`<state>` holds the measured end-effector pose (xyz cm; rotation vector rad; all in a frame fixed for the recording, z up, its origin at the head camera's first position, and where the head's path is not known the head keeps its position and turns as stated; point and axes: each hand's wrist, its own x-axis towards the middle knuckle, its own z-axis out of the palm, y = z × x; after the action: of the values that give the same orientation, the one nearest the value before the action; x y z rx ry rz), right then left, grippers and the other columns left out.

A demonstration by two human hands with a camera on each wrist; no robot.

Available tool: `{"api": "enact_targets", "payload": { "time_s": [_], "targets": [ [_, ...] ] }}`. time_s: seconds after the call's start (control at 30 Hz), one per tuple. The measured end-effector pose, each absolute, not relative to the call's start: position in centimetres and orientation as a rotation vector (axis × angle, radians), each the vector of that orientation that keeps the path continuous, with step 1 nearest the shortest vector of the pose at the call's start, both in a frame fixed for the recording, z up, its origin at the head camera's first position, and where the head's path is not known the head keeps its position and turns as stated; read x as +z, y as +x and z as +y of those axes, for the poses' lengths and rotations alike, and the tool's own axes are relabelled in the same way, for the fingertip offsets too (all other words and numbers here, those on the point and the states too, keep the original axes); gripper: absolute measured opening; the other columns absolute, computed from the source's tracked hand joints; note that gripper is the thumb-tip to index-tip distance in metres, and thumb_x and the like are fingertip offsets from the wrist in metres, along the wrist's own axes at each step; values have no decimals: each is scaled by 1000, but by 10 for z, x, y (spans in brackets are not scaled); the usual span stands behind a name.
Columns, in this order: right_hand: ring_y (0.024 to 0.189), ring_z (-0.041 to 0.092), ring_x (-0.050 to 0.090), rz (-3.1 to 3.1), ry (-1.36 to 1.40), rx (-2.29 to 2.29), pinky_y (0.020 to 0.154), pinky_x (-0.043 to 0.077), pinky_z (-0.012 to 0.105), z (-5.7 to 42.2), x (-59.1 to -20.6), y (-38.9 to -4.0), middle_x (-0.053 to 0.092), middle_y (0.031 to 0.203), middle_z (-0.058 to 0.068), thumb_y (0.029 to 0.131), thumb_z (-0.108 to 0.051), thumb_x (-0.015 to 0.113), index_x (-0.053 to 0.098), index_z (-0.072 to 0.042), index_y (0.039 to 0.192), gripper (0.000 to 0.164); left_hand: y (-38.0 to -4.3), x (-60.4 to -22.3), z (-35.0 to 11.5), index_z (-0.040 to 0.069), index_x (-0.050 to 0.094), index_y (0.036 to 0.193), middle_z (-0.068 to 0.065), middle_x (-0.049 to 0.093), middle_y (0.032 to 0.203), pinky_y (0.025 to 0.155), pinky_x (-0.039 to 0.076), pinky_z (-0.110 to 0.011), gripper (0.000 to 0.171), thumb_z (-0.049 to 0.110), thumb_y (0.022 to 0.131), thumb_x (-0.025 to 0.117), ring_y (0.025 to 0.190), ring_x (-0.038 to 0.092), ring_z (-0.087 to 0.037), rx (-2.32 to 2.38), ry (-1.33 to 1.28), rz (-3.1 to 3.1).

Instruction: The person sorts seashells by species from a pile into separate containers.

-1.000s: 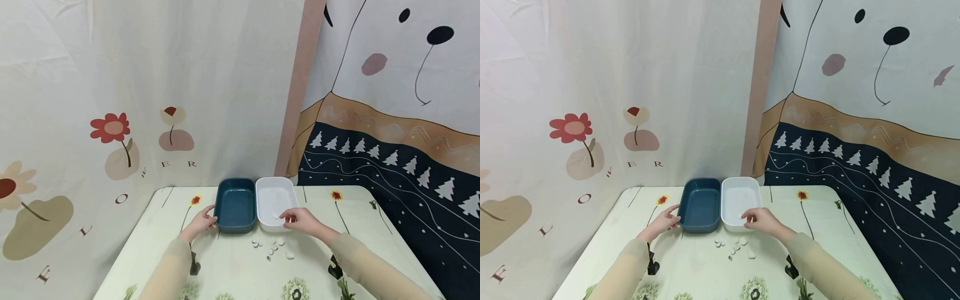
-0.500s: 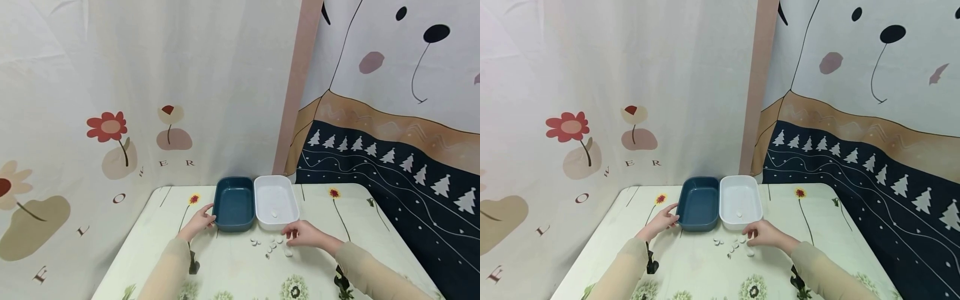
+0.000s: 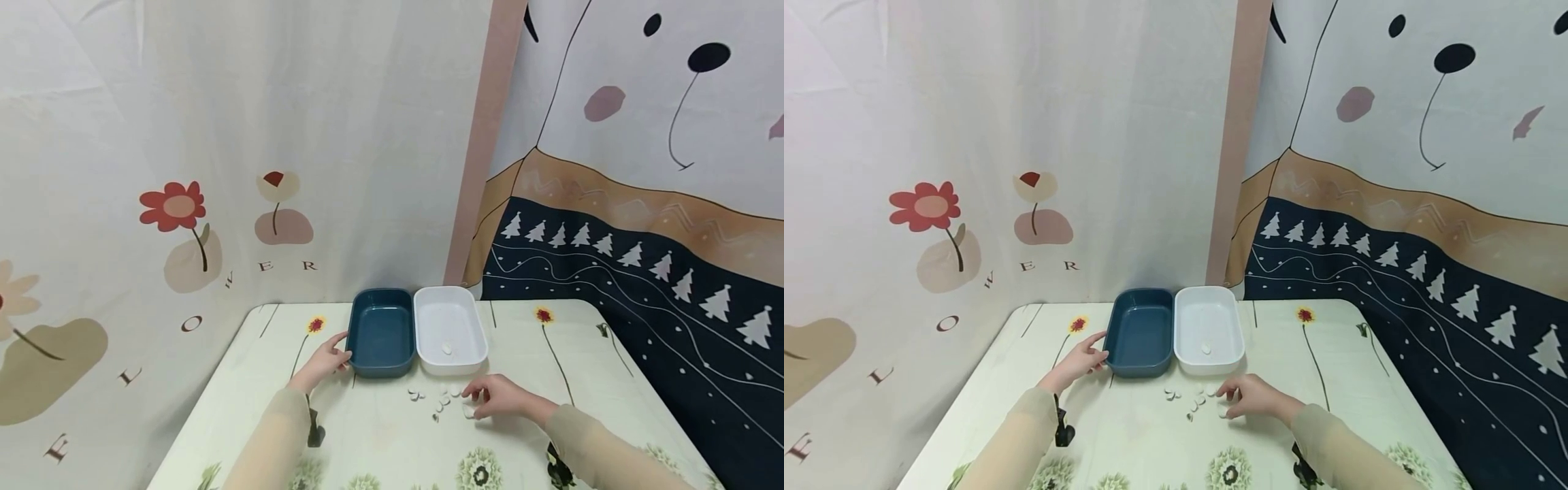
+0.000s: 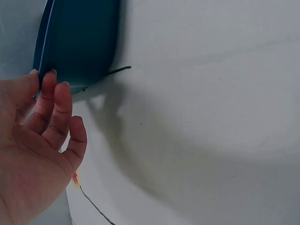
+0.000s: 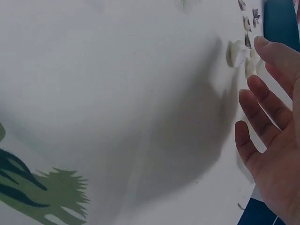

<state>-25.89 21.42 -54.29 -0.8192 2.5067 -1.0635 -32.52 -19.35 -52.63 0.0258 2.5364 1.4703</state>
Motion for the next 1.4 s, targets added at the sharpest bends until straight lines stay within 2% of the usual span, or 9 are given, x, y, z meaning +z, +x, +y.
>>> {"api": "enact_targets", "payload": {
  "time_s": [0.2, 0.4, 0.83, 1.13, 1.4],
  "targets": [
    [68, 7, 52, 2499, -770, -1047, 62, 45, 27, 213, -552, -261, 61, 89, -2, 72, -7, 80, 71, -7, 109, 38, -326, -525, -193, 4, 36, 148, -16, 64, 81, 62, 42, -32, 56, 10, 96, 57, 73, 62, -30, 1456, 35, 2538],
    [68, 8, 53, 2493, -774, -1048, 61, 46, 26, 211, -558, -262, 60, 86, -3, 70, -3, 81, 72, -7, 109, 40, -326, -525, -194, 4, 36, 148, -15, 64, 80, 62, 42, -31, 57, 10, 96, 58, 71, 62, -26, 1461, 23, 2529],
    [68, 6, 50, 2490, -799, -995, 61, 45, 25, 207, -559, -264, 58, 84, -6, 71, -5, 81, 74, -11, 104, 34, -326, -529, -195, 4, 37, 148, -18, 64, 82, 67, 46, -38, 57, 7, 95, 58, 74, 63, -32, 1497, 25, 2521],
    [68, 5, 50, 2499, -833, -977, 63, 45, 25, 205, -563, -266, 57, 82, -8, 71, -6, 82, 75, -14, 96, 27, -325, -529, -193, 4, 37, 147, -17, 64, 81, 68, 47, -39, 56, 7, 95, 58, 74, 63, -32, 1491, 20, 2535],
    [69, 6, 50, 2481, -832, -997, 63, 44, 26, 202, -557, -264, 57, 83, -6, 72, -7, 81, 74, -12, 98, 27, -326, -528, -194, 5, 37, 147, -16, 64, 80, 64, 44, -34, 56, 8, 95, 58, 73, 63, -31, 1488, 8, 2530]
  ]
}}
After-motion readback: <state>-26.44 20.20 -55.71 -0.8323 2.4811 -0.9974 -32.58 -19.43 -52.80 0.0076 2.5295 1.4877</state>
